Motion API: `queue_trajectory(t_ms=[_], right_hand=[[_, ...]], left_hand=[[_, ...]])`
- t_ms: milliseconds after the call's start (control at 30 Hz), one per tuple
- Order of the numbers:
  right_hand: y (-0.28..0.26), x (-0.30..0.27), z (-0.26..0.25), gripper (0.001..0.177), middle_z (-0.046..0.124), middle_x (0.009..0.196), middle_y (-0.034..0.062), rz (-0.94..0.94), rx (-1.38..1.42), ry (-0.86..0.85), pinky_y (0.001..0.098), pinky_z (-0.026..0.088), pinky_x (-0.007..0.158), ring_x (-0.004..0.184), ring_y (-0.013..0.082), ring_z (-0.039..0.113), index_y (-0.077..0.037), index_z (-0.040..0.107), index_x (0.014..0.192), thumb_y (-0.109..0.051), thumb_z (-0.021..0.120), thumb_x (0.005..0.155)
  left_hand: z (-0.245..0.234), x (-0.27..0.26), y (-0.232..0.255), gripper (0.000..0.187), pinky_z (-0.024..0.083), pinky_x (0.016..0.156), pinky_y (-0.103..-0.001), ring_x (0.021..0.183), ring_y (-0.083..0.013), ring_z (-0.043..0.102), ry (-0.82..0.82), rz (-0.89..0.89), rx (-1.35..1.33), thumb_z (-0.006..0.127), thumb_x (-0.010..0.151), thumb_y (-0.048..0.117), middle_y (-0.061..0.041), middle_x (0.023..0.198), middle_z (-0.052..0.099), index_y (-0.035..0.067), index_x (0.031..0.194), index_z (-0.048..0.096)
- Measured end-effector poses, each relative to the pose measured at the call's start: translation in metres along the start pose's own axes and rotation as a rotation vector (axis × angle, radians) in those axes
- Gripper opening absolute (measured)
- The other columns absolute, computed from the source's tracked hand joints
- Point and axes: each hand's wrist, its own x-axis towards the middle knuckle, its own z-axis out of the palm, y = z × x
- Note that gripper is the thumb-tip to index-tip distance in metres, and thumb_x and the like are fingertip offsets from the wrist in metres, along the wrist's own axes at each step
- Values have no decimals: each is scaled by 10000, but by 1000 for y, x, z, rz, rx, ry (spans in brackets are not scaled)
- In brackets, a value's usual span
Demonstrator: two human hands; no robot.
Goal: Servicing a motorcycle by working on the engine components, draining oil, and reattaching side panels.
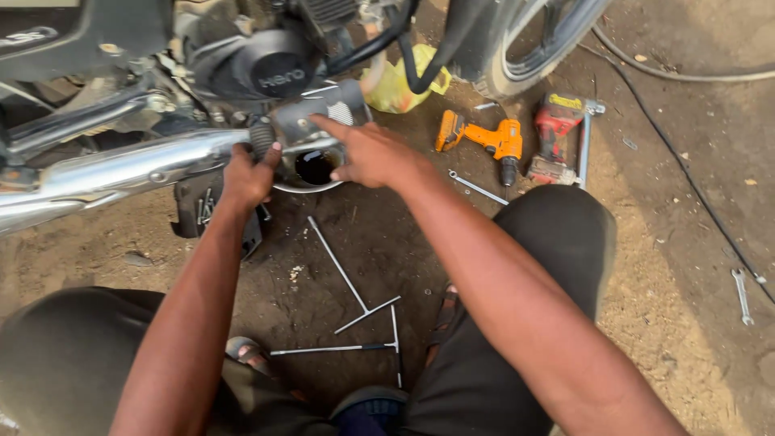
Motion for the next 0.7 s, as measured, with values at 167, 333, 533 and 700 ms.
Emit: queue_trajectory(t_ms=[167, 333, 533, 700], right_hand=[[-6, -10, -6, 1051, 759, 1177, 119, 83, 21, -135, 464, 471, 1061, 1198, 264, 666, -383, 166, 1617, -349, 821, 795], [26, 3, -12, 1195, 619, 1378, 151, 217, -28, -53, 477, 495, 1029, 1232, 310, 637, 9, 33, 1606, -478, 806, 835], [31, 16, -28, 1184, 722, 1229, 159, 158, 142, 97, 500, 519, 986, 1058, 314, 741, -102, -98, 1627, -398, 748, 852], [4, 38, -17, 1212, 775, 940, 118, -47, 292, 279, 475, 559, 738, 794, 282, 735, -260, -119, 1604, -356, 783, 801]], left_hand=[[20, 5, -3, 596, 606, 554, -381, 797, -257, 720, -96, -278, -84, 701, 952, 346, -219, 1142, 680, -58, 1315, 456], [25, 12, -18, 361, 610, 588, -376, 748, -279, 715, -105, -235, -250, 594, 1049, 204, -211, 1064, 706, -84, 1262, 549], [31, 15, -20, 315, 616, 597, -378, 733, -275, 697, -56, -273, -243, 611, 1044, 149, -217, 1049, 696, -87, 1247, 557], [32, 11, -14, 311, 618, 597, -375, 722, -281, 698, -21, -276, -218, 602, 1044, 145, -227, 1028, 693, -86, 1243, 544]])
